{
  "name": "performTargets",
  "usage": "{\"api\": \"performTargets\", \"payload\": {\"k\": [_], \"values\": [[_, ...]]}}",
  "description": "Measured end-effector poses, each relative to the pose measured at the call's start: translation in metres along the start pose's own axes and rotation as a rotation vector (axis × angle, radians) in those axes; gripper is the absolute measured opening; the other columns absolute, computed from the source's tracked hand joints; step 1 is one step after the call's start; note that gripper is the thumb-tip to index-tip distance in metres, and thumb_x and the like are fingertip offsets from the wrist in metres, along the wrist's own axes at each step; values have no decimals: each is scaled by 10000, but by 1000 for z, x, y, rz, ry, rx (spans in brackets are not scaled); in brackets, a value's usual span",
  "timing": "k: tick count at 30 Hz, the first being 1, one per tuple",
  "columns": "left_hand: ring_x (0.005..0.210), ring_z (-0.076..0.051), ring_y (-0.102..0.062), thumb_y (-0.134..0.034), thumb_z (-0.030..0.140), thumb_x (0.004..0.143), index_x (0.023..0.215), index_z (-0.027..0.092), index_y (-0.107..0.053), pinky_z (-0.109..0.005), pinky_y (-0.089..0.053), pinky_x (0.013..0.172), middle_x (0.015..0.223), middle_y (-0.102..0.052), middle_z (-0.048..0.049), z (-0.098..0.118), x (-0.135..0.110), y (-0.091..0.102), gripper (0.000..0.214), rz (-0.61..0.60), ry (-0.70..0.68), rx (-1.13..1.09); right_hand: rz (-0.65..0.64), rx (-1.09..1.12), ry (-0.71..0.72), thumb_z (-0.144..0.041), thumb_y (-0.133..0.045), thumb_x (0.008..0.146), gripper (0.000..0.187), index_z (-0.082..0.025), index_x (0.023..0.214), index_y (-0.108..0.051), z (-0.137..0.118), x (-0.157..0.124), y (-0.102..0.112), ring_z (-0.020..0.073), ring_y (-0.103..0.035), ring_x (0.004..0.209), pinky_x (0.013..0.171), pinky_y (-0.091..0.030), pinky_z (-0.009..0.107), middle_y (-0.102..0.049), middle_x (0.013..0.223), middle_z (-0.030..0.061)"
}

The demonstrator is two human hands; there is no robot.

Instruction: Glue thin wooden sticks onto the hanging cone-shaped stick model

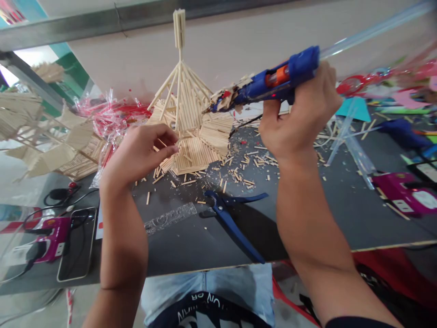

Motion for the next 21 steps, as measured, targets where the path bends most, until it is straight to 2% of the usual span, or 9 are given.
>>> {"api": "performTargets", "payload": {"k": [3,7,11,14,17,19,21], "values": [[739,-153,-711,-657,297,829,910,164,-712,-273,-536,718,838,-752,-40,1,0,1,165,1,-4,10,20,-39,1,-324,-439,960,232,-159,1100,-524,-5,1,5,359,-582,1014,921,-421,593,-591,993,173],[746,-163,-713,-650,311,818,905,167,-713,-288,-544,741,838,-755,-46,2,0,2,180,-5,6,22,-47,-62,-34,-237,-537,893,315,-104,1178,-559,-13,5,12,369,-622,1031,904,-460,552,-645,1043,209],[748,-166,-711,-646,322,823,903,166,-710,-291,-544,736,834,-755,-48,3,-1,2,187,-6,14,27,-152,70,-218,-230,-648,855,441,-103,1273,-586,-5,7,14,251,-663,921,868,-504,395,-698,1062,161],[746,-161,-710,-648,301,827,881,167,-704,-288,-539,728,834,-755,-43,5,-1,2,156,-16,4,30,-240,172,-354,-236,-722,799,333,-108,1105,-686,13,4,8,174,-621,791,783,-485,313,-721,953,120],[730,-151,-708,-644,270,834,866,171,-708,-284,-539,727,808,-748,-30,4,-1,0,122,-39,-1,3,-364,215,-518,-251,-764,760,258,-105,965,-711,42,-4,-5,125,-526,691,664,-423,285,-703,869,89],[717,-145,-707,-648,262,835,860,171,-713,-280,-543,721,797,-743,-26,3,0,-3,115,-58,5,-28,-504,149,-619,-292,-766,775,270,-95,953,-711,64,-14,-14,113,-477,655,631,-389,288,-681,837,83],[695,-138,-705,-654,271,840,864,171,-716,-271,-545,697,792,-737,-24,0,0,-5,121,-72,19,-61,-706,-3,-678,-357,-733,818,306,-90,966,-710,86,-27,-25,130,-491,653,626,-383,299,-670,816,95]]}}
Point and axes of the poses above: each hand's wrist, its own x-axis towards the middle knuckle, its own y-axis out of the back of the hand, z = x × y, the point moved 7 cm from there along x, towards the middle knuckle
